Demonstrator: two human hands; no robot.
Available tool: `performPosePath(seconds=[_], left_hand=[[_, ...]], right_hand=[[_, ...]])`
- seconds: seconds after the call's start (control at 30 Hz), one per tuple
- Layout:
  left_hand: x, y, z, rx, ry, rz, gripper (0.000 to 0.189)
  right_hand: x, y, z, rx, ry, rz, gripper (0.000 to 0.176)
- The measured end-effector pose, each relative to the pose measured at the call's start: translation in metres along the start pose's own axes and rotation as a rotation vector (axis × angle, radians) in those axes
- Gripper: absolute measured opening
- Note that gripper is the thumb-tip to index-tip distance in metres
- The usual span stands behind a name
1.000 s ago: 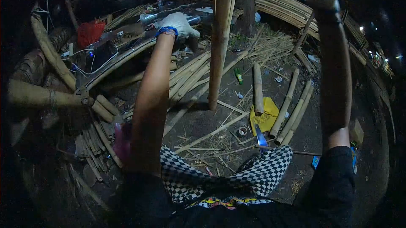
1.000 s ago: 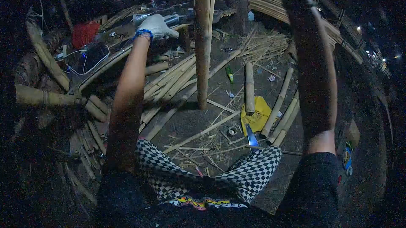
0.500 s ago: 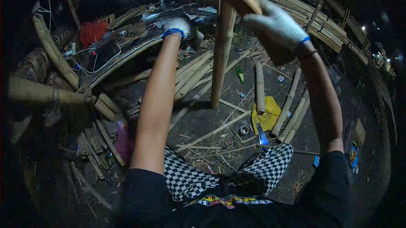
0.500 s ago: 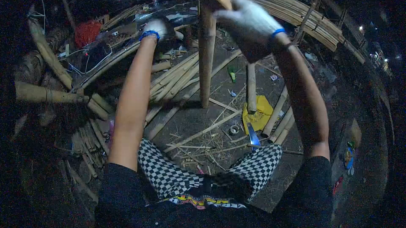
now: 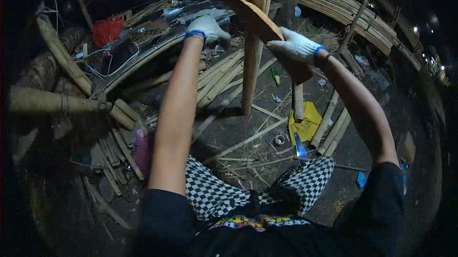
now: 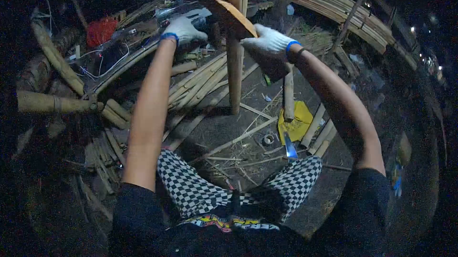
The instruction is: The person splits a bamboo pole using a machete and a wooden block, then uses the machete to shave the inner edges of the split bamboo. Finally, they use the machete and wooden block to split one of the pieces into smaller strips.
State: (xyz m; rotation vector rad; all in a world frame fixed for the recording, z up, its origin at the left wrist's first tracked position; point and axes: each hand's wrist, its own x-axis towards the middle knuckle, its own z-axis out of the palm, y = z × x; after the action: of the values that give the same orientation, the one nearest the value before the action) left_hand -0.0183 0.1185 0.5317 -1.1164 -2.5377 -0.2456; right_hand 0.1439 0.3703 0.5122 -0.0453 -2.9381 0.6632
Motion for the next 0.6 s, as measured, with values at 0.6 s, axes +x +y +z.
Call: performPosePath(seconds=[0.6], left_hand=[[0.021, -0.016, 0.012, 0.010, -0.044, -0.105, 0.091]], right_hand=[[-0.009, -0.030, -0.136, -0.780, 1.380, -0.547, 0.046]])
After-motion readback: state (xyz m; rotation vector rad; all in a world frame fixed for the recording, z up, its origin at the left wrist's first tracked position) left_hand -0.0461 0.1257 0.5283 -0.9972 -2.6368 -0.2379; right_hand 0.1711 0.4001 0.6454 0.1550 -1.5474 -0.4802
